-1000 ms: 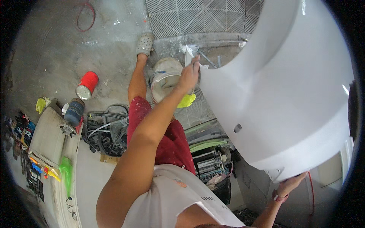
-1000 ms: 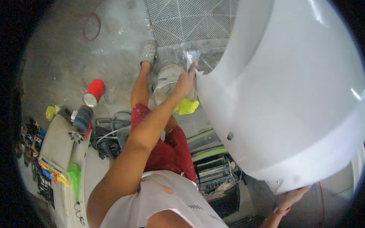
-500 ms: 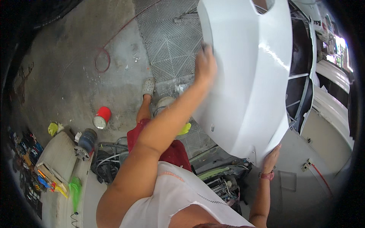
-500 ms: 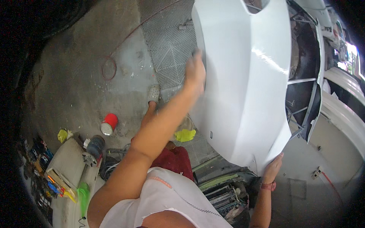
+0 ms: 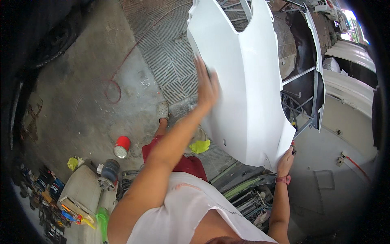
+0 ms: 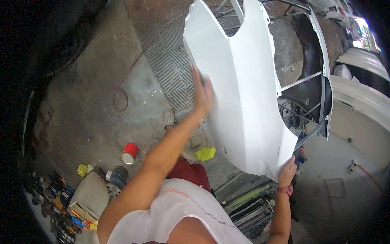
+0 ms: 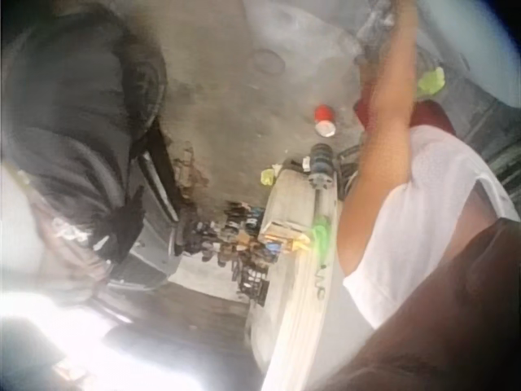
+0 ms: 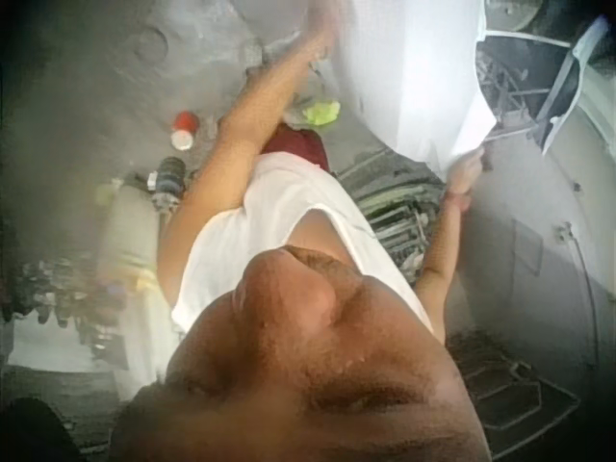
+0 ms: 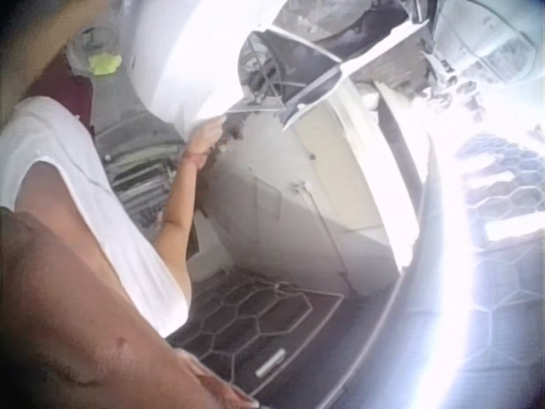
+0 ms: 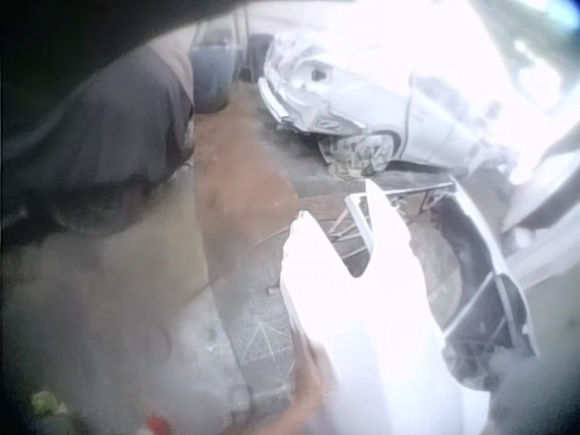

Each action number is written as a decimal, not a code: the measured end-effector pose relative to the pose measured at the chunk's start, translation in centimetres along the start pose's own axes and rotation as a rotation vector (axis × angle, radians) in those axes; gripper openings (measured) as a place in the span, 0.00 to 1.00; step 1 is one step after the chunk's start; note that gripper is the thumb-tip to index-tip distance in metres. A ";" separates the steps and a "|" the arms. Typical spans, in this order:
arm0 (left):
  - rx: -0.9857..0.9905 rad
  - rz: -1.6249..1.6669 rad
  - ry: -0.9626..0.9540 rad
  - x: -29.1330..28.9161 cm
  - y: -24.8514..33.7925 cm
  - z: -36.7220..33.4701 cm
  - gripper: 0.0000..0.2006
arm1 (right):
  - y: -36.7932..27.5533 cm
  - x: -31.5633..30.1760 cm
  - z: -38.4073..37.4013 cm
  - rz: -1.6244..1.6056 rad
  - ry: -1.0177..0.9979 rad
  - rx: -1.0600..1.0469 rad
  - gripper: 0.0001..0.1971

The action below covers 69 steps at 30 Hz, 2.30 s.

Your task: The person scrubs a white car bumper with a black sponge, rinses it in a bucket, and wipes it dry with a yellow cloth. The bumper is handled and turned to clean multiple surfaces.

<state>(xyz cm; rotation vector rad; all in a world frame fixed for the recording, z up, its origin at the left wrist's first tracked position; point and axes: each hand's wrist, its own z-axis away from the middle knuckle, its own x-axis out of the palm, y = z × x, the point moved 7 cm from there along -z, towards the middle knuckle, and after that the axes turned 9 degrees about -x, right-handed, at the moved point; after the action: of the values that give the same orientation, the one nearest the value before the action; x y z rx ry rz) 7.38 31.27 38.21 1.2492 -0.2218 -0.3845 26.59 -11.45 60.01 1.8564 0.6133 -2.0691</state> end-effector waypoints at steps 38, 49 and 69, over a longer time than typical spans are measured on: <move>0.167 -0.008 0.098 -2.2 6.0 -19.5 0.38 | -1.6 -0.4 0.1 0.044 0.027 -0.064 0.35; 0.620 -0.319 -0.017 4.8 8.4 -0.2 0.47 | -1.5 -0.4 0.2 0.046 0.047 -0.117 0.37; 0.341 -0.113 0.031 -0.2 12.0 -22.1 0.39 | -0.7 -0.1 0.3 0.021 0.034 -0.048 0.35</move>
<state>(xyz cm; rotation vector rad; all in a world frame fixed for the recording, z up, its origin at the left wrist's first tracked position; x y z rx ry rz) 17.30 53.86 42.88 1.6069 -0.1960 -0.4365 25.98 -10.97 60.25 1.8661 0.6438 -1.9960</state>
